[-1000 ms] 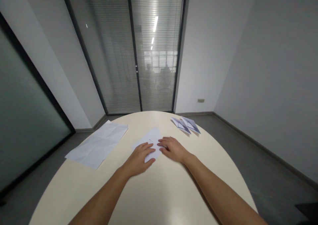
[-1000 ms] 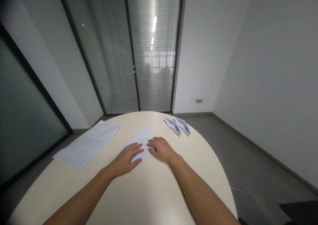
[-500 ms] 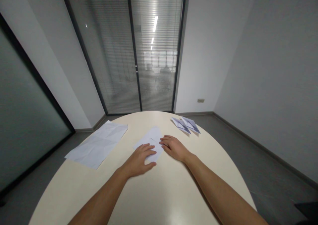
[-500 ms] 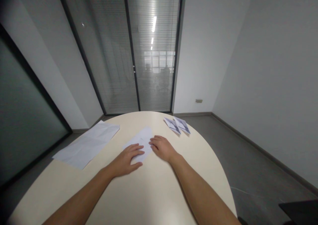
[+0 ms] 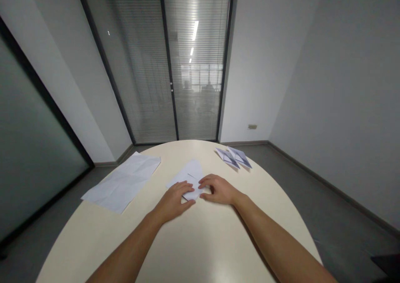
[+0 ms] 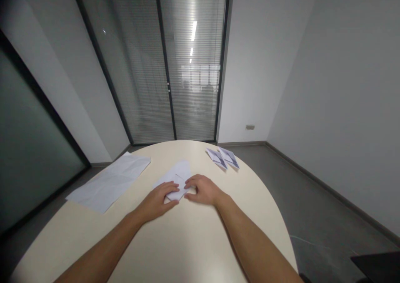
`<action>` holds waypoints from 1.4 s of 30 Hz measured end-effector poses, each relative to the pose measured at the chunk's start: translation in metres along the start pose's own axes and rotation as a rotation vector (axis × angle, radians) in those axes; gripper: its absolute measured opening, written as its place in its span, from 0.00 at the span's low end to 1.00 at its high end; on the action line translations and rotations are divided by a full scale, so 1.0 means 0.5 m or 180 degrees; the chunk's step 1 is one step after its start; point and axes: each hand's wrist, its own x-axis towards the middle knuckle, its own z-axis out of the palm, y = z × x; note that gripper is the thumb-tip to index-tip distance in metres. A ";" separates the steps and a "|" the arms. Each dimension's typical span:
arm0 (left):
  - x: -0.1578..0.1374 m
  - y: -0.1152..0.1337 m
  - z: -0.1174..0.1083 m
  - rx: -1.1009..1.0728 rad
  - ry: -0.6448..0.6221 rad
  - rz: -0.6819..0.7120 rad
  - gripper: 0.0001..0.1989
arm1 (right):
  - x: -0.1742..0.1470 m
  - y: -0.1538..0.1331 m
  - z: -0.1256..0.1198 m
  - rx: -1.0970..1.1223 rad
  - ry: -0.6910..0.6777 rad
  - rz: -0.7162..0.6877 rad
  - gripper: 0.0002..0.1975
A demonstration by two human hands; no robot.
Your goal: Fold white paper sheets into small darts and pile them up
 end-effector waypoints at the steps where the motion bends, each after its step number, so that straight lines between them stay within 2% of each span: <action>1: 0.001 0.001 0.000 -0.0021 0.0011 -0.0016 0.17 | 0.000 0.002 0.000 0.0003 0.0010 -0.0018 0.13; 6: 0.003 0.011 -0.007 -0.0098 0.0079 0.0017 0.15 | -0.001 0.004 0.000 -0.0019 -0.0003 0.0028 0.09; 12: 0.004 0.023 -0.019 -0.0135 0.0124 0.0001 0.10 | -0.001 0.012 0.003 0.0024 -0.0041 0.0121 0.11; 19: -0.001 0.023 -0.021 -0.0212 0.0044 -0.0004 0.13 | -0.004 0.021 0.001 0.0068 -0.0056 0.0089 0.12; 22: 0.002 0.024 -0.025 -0.0281 0.0064 -0.0162 0.08 | -0.004 0.020 0.000 0.0058 -0.0069 0.0091 0.12; 32: 0.010 0.012 -0.021 -0.0228 0.0312 -0.0470 0.13 | -0.004 0.015 -0.001 0.0091 -0.0032 0.0064 0.10; 37: 0.010 0.005 -0.014 -0.0173 0.0457 -0.0737 0.10 | -0.002 0.012 -0.001 0.0077 -0.0023 0.0086 0.10; 42: 0.013 -0.009 -0.005 -0.0236 0.0560 -0.0894 0.12 | -0.001 0.014 0.002 0.0006 0.0005 0.0256 0.10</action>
